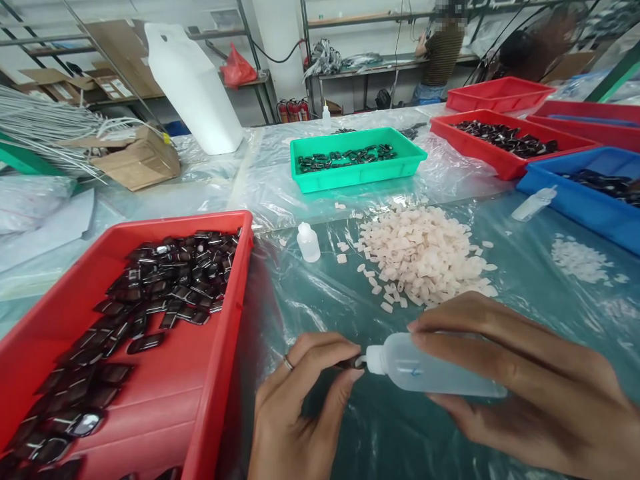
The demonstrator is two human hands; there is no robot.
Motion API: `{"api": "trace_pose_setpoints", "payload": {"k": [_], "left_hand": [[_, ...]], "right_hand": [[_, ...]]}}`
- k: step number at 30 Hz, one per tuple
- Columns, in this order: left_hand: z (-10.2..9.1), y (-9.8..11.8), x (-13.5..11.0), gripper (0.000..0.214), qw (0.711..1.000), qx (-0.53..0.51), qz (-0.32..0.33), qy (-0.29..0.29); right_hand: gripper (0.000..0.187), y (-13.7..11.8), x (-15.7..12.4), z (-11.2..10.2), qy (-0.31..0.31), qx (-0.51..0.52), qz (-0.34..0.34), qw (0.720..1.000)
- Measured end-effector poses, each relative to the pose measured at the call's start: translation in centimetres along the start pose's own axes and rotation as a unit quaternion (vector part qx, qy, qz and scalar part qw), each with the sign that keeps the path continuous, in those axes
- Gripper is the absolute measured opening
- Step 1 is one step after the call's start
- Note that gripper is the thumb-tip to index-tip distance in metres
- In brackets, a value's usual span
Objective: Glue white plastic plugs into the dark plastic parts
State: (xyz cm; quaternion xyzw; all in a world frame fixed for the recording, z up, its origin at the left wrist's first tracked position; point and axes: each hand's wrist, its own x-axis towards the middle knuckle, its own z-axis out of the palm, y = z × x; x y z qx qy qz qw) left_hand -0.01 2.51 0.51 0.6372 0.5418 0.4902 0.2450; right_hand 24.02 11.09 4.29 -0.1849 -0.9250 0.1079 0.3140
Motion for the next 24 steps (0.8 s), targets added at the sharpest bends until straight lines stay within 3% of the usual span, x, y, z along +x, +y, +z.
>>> {"api": "trace_pose_setpoints", "payload": {"k": [20, 24], "left_hand": [[0.1, 0.0, -0.2, 0.028, 1.000, 0.000, 0.017, -0.013], [0.2, 0.2, -0.1, 0.027, 1.000, 0.001, 0.008, -0.014]], "right_hand": [[0.045, -0.4, -1.0, -0.2, 0.028, -0.083, -0.006, 0.996], [0.050, -0.6, -1.2, -0.3, 0.010, -0.081, 0.007, 0.997]]}}
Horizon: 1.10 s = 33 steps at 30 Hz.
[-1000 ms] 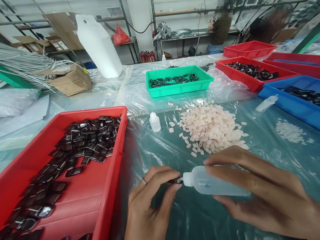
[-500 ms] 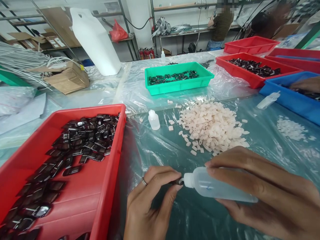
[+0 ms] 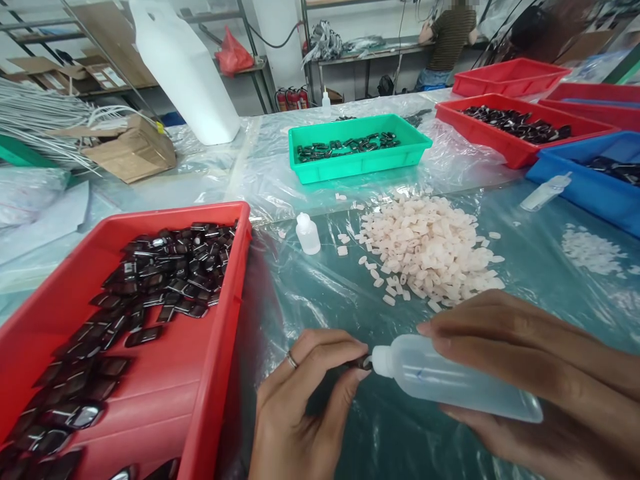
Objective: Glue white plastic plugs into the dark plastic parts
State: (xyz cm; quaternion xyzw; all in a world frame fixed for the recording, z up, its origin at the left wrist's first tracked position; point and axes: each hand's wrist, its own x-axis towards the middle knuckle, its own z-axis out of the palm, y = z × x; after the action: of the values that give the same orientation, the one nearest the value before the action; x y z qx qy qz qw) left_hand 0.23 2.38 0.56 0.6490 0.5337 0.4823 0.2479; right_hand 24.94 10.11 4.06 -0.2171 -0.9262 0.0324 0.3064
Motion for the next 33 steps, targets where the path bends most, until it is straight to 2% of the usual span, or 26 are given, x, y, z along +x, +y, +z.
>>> {"api": "trace_pose_setpoints", "payload": {"k": [4, 8, 16, 22, 26, 33], "left_hand": [[0.0, 0.1, 0.0, 0.028, 1.000, -0.002, -0.002, -0.001], [0.0, 0.1, 0.1, 0.027, 1.000, 0.000, -0.004, 0.006], [0.0, 0.2, 0.1, 0.029, 1.000, -0.012, -0.003, 0.004], [0.1, 0.1, 0.1, 0.030, 1.000, -0.022, -0.014, 0.005], [0.0, 0.0, -0.1, 0.032, 0.999, -0.027, -0.018, 0.003], [-0.1, 0.3, 0.0, 0.030, 1.000, -0.012, -0.007, 0.004]], "right_hand": [[0.055, -0.1, 0.0, -0.2, 0.000, 0.005, 0.010, 1.000], [0.050, -0.3, 0.6, -0.2, 0.020, 0.034, 0.013, 0.999], [0.050, 0.2, 0.4, 0.3, -0.006, 0.108, 0.049, 0.993], [0.042, 0.4, 0.8, 0.3, -0.002, 0.106, 0.038, 0.994], [0.041, 0.3, 1.4, 0.5, 0.014, 0.115, 0.048, 0.992], [0.046, 0.2, 0.7, 0.7, 0.000, 0.111, 0.042, 0.993]]}}
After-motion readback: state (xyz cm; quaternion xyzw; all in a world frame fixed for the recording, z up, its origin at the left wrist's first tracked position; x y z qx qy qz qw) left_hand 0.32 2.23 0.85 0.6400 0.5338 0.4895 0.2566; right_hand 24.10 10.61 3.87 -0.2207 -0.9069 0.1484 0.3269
